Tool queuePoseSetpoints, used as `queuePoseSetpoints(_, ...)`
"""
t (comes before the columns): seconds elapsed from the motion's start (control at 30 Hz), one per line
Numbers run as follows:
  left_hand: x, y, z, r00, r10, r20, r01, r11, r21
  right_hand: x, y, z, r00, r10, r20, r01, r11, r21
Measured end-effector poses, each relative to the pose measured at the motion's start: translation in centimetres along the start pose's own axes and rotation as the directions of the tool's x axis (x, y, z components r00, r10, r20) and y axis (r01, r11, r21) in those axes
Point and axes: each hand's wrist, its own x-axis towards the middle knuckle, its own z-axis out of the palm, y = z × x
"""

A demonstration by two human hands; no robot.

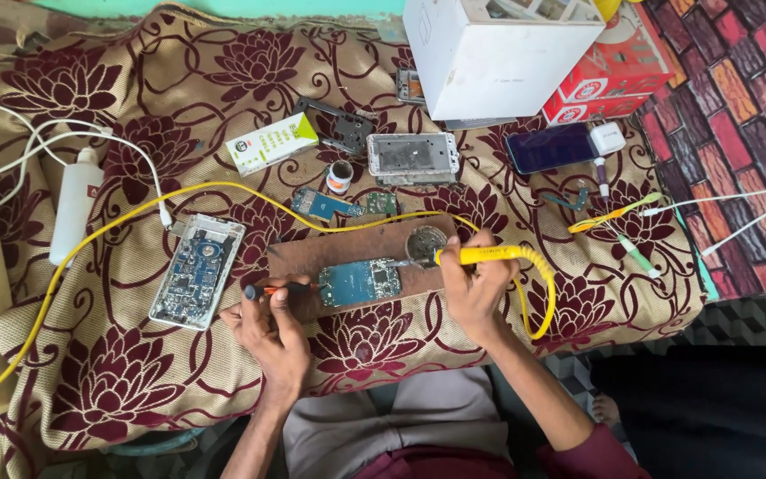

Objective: The person uses a soldering iron to apply heat and solder to a small circuit board while holding it steady with a screwdriver. The person repeatedly dips the iron into a solder pot and works on specific points on the board.

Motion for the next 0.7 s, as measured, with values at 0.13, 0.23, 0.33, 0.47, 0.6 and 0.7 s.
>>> queuePoseSetpoints(0.13,0.3,0.6,-0.2,1.0,0.019,0.007,-0.019,1.0,0.002,0.2,0.6,-0.2,1.0,-0.018,-0.011,0.018,0.998,-0.064)
queuePoseSetpoints(0.23,0.2,0.5,-0.3,1.0,-0.012,0.015,0.012,1.0,0.0,-0.9,1.6,-0.2,0.994,-0.109,-0.005,0.105,0.972,-0.212)
queuePoseSetpoints(0.33,0.2,0.1,0.0,1.0,-0.017,0.01,0.017,1.0,0.01,-2.2,3.2,-0.4,1.0,0.012,0.027,-0.005,0.968,-0.252)
queuePoseSetpoints(0.47,-0.1,-0.2,0.1,1.0,-0.001,0.007,0.001,1.0,0.018,-4.2,4.1,-0.5,0.887,0.459,0.039,-0.455,0.861,0.226)
queuePoseSetpoints(0.6,-0.3,-0.4,0.1,1.0,0.012,0.009,-0.012,1.0,0.018,-4.9,4.1,-0.7,0.963,0.255,0.085,-0.256,0.967,0.005)
queuePoseSetpoints(0.7,-0.2,-0.4,0.1,1.0,0.004,0.007,-0.004,1.0,0.006,-5.0,3.5,-0.4,0.851,0.525,0.008,-0.492,0.791,0.364)
